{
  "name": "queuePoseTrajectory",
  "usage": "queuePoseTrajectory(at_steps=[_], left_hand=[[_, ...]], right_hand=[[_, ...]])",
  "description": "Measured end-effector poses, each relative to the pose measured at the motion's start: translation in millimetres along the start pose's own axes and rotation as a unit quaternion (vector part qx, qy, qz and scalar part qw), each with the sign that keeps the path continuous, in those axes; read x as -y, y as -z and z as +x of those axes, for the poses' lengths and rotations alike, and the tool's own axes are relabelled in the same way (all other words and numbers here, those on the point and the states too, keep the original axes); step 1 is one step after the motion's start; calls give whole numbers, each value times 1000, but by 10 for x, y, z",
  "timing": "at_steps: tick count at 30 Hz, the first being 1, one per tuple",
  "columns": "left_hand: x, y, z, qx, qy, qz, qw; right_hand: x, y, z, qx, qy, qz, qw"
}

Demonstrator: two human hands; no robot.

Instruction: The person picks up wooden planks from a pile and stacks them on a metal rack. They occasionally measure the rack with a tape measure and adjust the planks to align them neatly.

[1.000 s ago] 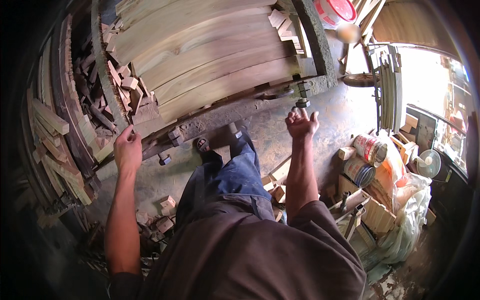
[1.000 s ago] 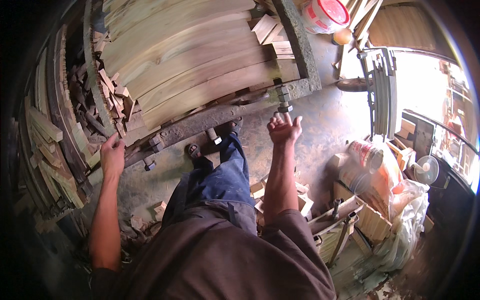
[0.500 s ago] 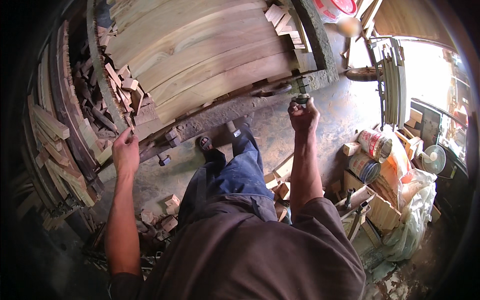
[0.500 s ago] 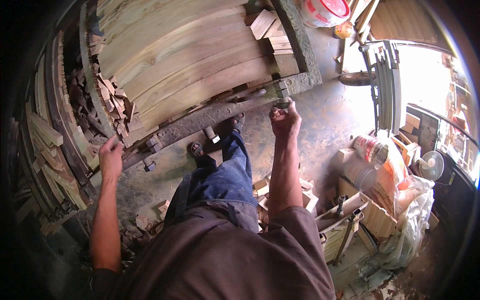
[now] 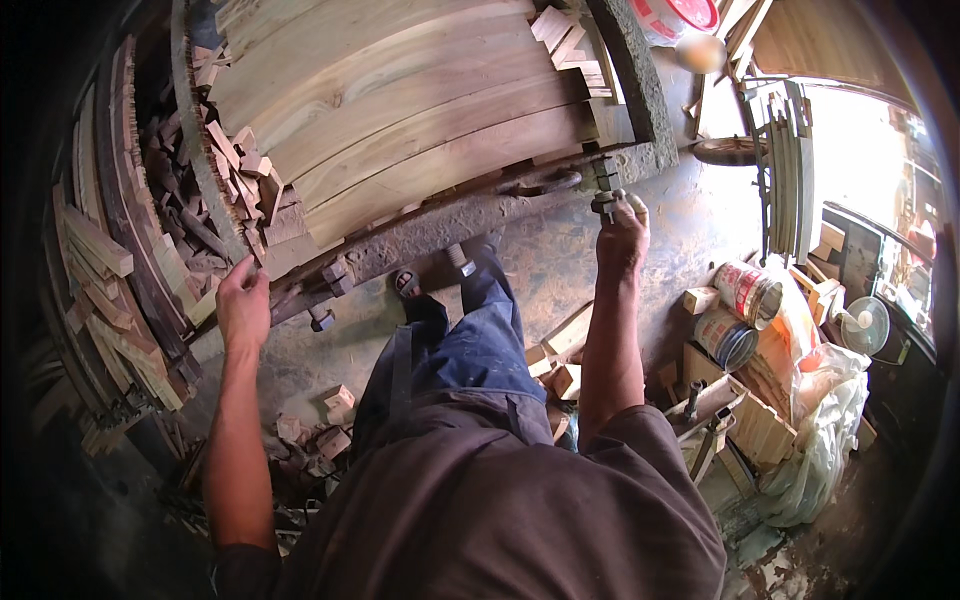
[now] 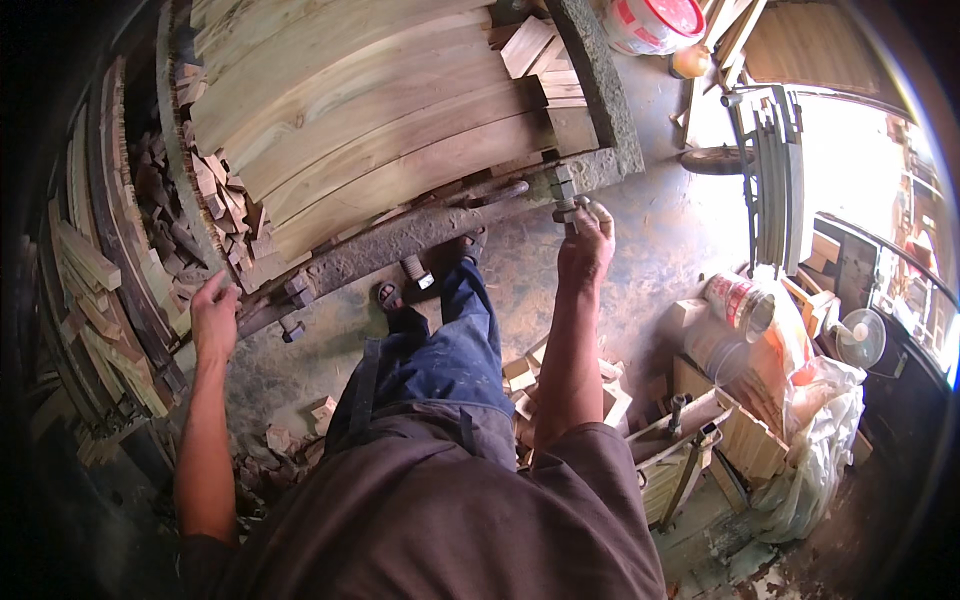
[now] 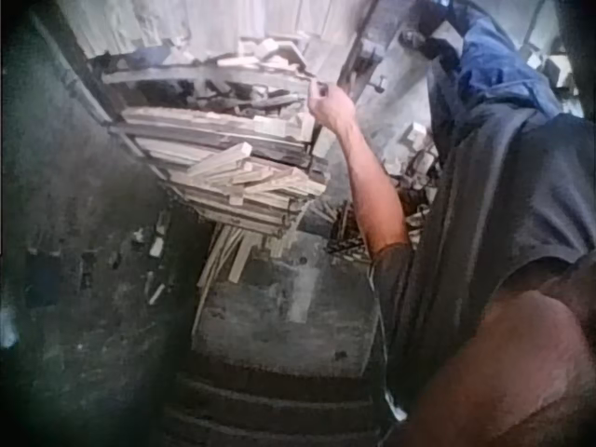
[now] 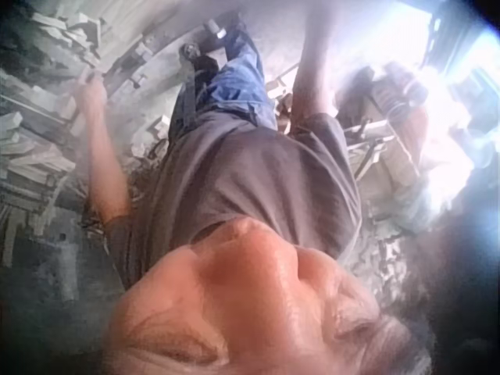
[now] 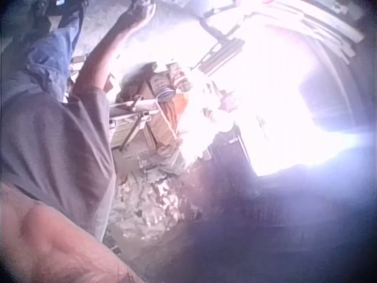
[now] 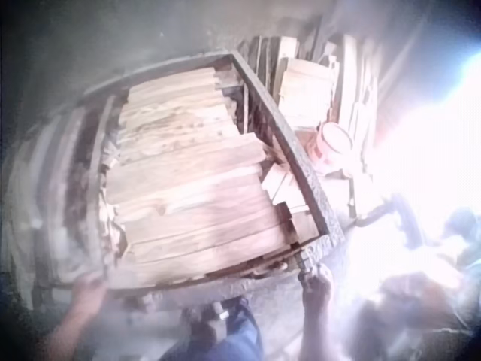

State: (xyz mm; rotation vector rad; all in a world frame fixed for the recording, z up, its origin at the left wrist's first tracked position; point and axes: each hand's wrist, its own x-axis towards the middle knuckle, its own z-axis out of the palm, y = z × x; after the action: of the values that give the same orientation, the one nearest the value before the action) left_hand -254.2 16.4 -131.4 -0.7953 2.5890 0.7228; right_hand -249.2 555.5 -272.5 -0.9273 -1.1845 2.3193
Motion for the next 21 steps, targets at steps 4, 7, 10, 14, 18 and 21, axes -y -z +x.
queuePoseTrajectory(at_steps=[4, 7, 10, 14, 18, 21], left_hand=[[4, 3, 5, 3, -3, -9, 1000], [-39, 11, -6, 2, 6, -9, 1000], [-47, 10, -24, 6, 17, -20, 1000], [-80, 16, -28, 6, 17, -22, 1000], [4, 1, 13, -2, 6, -17, 1000], [81, -10, 26, 6, 3, -29, 1000]], right_hand=[[141, 145, 115, 36, -303, 21, 952], [-71, 339, 179, 13, -67, -7, 998], [86, 35, 31, -62, -113, 55, 990], [108, 146, 104, 40, -216, -20, 975], [-28, 249, 111, 41, -20, 2, 999], [168, 90, 97, -40, -280, 18, 959]])
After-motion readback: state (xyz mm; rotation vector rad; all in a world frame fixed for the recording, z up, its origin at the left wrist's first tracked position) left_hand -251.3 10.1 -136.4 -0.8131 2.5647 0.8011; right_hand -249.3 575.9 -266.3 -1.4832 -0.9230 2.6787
